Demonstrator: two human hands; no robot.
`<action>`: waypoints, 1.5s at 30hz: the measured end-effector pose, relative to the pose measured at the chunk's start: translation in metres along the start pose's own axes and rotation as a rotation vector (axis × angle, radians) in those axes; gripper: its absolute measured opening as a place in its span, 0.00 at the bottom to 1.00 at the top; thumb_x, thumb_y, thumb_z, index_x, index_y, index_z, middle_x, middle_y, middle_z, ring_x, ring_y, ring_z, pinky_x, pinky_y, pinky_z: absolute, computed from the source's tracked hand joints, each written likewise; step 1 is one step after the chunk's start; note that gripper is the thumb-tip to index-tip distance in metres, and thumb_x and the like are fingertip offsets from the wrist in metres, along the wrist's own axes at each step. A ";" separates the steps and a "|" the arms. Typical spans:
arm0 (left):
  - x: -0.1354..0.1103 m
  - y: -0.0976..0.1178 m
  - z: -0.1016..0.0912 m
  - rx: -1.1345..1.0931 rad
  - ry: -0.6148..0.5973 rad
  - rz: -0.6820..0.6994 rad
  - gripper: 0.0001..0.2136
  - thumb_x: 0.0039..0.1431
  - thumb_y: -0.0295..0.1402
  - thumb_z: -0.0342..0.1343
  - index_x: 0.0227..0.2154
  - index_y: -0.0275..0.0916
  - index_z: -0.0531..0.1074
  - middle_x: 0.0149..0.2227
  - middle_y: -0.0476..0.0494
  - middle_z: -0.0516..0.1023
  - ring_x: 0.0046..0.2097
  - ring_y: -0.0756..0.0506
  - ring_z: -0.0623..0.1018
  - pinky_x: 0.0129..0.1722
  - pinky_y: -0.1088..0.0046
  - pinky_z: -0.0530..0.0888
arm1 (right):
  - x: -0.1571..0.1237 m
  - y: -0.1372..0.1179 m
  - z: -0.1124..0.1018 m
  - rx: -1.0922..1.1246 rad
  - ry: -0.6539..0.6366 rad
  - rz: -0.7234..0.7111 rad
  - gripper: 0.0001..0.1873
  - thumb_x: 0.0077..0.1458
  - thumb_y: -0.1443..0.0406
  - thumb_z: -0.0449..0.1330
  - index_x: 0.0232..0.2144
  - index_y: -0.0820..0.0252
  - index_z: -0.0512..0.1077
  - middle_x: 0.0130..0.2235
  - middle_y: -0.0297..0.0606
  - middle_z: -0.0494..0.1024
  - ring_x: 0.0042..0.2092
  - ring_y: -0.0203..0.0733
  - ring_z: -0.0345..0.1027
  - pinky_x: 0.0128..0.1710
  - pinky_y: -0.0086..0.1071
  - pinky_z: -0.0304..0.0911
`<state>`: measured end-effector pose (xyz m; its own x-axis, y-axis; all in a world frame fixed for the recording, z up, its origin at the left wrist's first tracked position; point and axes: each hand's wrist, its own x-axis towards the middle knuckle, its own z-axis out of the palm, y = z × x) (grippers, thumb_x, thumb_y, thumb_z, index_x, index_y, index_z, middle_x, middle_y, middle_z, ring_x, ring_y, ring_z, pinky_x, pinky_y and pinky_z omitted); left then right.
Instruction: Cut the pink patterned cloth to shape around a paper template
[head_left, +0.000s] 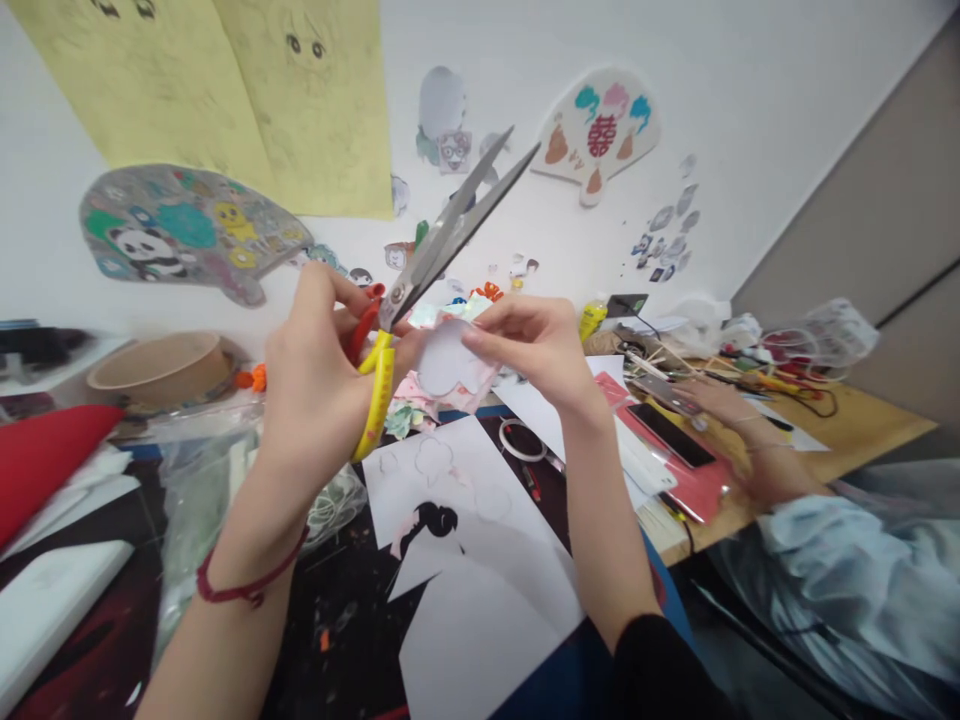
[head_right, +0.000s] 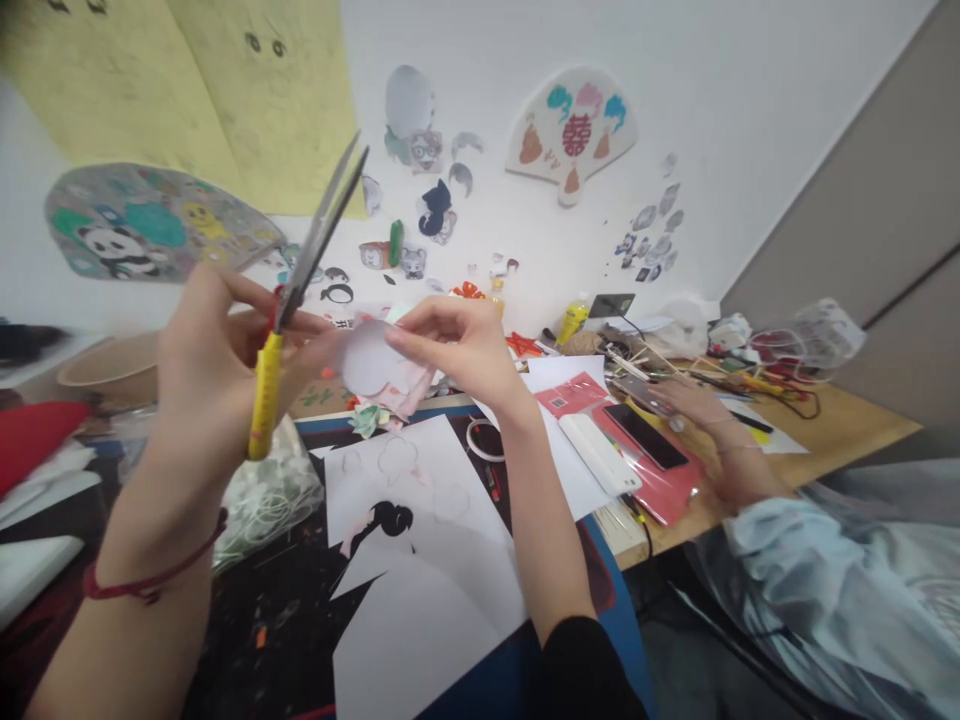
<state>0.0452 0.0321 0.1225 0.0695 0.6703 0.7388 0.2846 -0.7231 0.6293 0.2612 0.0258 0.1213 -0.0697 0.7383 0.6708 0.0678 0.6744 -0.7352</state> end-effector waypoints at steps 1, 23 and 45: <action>0.000 0.001 0.000 -0.027 -0.002 -0.026 0.25 0.44 0.39 0.74 0.36 0.45 0.62 0.32 0.50 0.82 0.28 0.47 0.77 0.27 0.70 0.71 | -0.001 -0.001 0.000 -0.002 0.000 -0.004 0.11 0.46 0.61 0.76 0.27 0.59 0.79 0.27 0.30 0.79 0.28 0.30 0.69 0.28 0.28 0.63; 0.004 0.012 -0.003 -0.114 0.019 -0.131 0.23 0.41 0.34 0.73 0.33 0.44 0.63 0.29 0.49 0.82 0.26 0.47 0.78 0.22 0.71 0.70 | -0.004 -0.005 0.005 -0.006 -0.088 0.044 0.08 0.46 0.64 0.76 0.28 0.58 0.82 0.26 0.29 0.79 0.26 0.27 0.67 0.26 0.25 0.63; -0.003 0.017 -0.003 -0.178 -0.054 -0.025 0.24 0.50 0.38 0.73 0.34 0.44 0.58 0.29 0.53 0.77 0.23 0.53 0.67 0.22 0.72 0.63 | -0.006 -0.006 0.013 -0.092 -0.049 -0.042 0.04 0.52 0.62 0.73 0.31 0.54 0.83 0.32 0.32 0.83 0.33 0.32 0.72 0.35 0.29 0.68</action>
<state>0.0471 0.0175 0.1315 0.1172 0.6928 0.7115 0.1134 -0.7211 0.6835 0.2485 0.0173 0.1203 -0.1227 0.7100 0.6934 0.1549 0.7038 -0.6933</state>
